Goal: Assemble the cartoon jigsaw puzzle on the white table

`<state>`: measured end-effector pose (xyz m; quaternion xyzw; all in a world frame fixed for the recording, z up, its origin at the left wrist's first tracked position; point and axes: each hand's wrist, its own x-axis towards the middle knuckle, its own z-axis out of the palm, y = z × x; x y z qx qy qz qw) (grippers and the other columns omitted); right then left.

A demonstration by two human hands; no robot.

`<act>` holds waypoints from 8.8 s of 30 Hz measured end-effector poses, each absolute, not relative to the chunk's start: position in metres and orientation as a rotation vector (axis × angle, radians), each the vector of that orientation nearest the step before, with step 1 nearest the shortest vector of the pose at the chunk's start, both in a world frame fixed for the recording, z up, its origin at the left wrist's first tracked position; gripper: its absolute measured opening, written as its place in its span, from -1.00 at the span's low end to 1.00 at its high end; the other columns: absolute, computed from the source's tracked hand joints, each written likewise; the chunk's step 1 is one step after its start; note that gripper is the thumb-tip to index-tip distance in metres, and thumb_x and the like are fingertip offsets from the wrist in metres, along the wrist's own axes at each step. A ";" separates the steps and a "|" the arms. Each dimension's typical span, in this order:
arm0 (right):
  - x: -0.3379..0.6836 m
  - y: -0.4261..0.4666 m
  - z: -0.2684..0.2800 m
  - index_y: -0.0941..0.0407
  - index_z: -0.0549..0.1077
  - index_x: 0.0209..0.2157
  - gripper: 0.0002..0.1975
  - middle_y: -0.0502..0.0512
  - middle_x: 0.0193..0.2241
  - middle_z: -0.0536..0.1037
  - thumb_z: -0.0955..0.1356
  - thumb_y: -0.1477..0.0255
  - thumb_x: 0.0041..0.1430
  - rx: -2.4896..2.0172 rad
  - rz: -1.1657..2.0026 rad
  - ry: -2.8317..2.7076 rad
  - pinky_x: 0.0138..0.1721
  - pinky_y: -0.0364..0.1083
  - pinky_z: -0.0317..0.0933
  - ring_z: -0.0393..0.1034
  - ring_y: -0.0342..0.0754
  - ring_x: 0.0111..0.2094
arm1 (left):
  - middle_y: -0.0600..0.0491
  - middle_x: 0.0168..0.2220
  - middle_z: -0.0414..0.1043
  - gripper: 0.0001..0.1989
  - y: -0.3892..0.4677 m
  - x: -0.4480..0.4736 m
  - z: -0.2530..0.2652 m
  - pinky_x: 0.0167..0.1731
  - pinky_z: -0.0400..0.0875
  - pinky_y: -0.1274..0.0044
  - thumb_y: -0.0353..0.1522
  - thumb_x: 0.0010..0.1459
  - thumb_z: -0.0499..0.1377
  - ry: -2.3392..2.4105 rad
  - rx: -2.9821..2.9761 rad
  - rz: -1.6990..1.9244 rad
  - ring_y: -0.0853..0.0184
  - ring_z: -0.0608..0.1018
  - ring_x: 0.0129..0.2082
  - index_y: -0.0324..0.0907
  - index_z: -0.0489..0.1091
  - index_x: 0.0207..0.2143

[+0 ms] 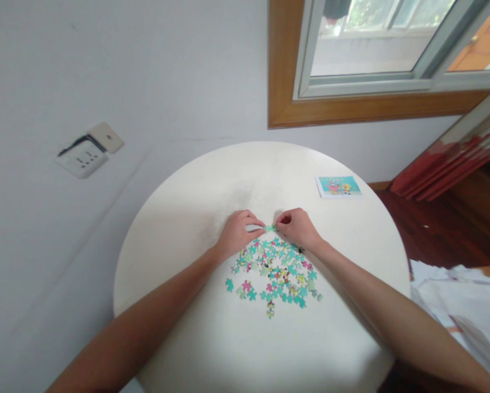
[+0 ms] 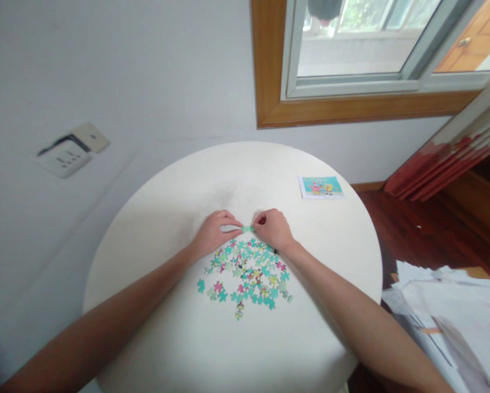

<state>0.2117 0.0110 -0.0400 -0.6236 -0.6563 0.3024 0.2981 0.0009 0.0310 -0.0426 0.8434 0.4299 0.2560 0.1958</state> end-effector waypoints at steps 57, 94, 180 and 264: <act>0.228 0.008 -0.032 0.08 0.58 -0.39 -0.91 -0.02 -0.48 0.56 0.40 0.41 0.07 -1.569 0.642 -2.085 -0.42 -0.17 0.08 0.34 -0.16 -0.47 | 0.07 -0.30 0.48 -0.89 0.033 0.000 -0.047 -0.17 0.34 0.46 -0.29 0.10 0.32 1.219 2.351 0.730 0.29 0.50 -0.24 -0.07 0.60 -0.29; 0.169 -0.041 -0.022 0.08 0.54 -0.28 -0.86 0.10 -0.24 0.51 0.32 0.51 0.26 -0.931 0.594 -2.368 0.02 -0.07 0.22 0.33 -0.02 -0.05 | 0.05 -0.26 0.54 -0.85 0.032 0.000 -0.046 -0.09 0.36 0.44 -0.47 0.08 0.24 1.183 2.295 0.752 0.28 0.52 -0.20 -0.11 0.58 -0.31; 0.252 0.022 -0.033 0.13 0.62 -0.47 -0.92 0.05 -0.54 0.57 0.42 0.50 -0.03 -1.511 0.781 -2.054 -0.47 -0.17 0.13 0.34 -0.15 -0.53 | 0.05 -0.26 0.49 -0.86 0.034 -0.002 -0.045 -0.11 0.34 0.44 -0.31 0.13 0.29 1.191 2.368 0.673 0.27 0.50 -0.20 -0.07 0.58 -0.23; 0.236 -0.017 -0.002 0.12 0.53 -0.37 -0.87 0.06 -0.34 0.49 0.38 0.62 0.07 -1.023 0.865 -2.670 -0.29 -0.15 0.10 0.33 -0.11 -0.29 | 0.03 -0.30 0.47 -0.89 0.034 -0.001 -0.042 -0.19 0.37 0.47 -0.37 0.13 0.27 1.176 2.327 0.715 0.29 0.51 -0.25 -0.13 0.58 -0.28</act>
